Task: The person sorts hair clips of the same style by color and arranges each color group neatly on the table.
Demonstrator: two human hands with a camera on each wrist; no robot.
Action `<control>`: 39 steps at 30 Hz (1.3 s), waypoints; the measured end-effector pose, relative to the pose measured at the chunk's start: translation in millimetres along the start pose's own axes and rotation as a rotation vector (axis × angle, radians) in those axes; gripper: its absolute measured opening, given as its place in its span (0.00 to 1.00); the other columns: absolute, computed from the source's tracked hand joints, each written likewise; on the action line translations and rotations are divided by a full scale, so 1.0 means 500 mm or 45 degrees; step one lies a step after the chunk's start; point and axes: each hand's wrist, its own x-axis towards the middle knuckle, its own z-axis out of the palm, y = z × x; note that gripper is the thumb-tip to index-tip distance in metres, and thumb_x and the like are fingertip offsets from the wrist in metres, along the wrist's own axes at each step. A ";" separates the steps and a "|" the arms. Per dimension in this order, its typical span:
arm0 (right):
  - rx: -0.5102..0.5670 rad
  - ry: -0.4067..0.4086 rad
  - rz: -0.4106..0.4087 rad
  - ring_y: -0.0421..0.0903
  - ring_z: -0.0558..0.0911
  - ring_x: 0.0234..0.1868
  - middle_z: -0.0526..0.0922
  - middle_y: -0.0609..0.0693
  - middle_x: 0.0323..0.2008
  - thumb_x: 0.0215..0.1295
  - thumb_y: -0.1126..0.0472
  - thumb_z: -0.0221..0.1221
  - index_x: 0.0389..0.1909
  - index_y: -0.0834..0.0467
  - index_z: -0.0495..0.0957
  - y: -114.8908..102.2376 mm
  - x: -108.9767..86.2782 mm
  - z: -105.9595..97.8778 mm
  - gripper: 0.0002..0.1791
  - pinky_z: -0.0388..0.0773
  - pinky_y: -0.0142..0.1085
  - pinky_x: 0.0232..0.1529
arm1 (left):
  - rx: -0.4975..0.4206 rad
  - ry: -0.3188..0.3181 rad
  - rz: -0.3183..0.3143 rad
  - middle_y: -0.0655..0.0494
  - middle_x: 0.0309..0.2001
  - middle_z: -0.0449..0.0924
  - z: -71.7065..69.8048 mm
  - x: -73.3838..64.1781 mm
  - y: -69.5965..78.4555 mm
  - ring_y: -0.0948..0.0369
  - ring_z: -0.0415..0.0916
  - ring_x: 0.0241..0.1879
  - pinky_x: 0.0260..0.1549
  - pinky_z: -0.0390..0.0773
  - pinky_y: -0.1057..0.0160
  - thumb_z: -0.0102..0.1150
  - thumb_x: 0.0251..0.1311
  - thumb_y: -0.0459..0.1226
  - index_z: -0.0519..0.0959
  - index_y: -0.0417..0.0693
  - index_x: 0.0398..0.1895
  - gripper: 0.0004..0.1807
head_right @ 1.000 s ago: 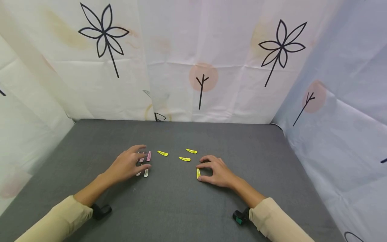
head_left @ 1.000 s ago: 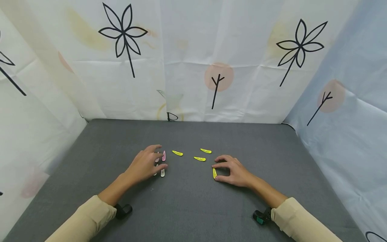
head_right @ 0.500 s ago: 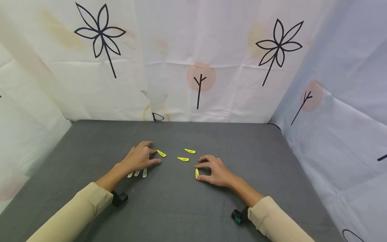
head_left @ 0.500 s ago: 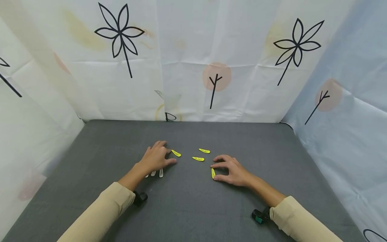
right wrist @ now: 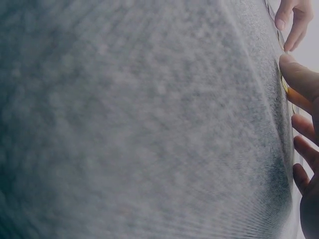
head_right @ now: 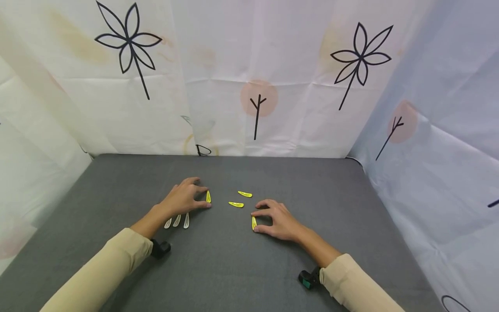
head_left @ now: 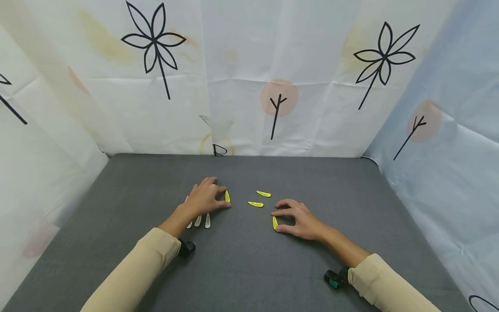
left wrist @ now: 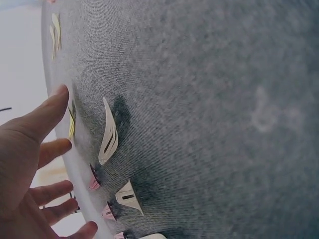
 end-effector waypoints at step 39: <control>0.003 0.025 0.001 0.55 0.71 0.65 0.76 0.54 0.60 0.59 0.53 0.71 0.55 0.54 0.84 0.000 -0.004 0.008 0.23 0.62 0.59 0.58 | -0.071 0.177 0.242 0.43 0.62 0.74 0.023 -0.105 -0.001 0.46 0.63 0.67 0.56 0.63 0.29 0.80 0.39 0.55 0.88 0.50 0.41 0.27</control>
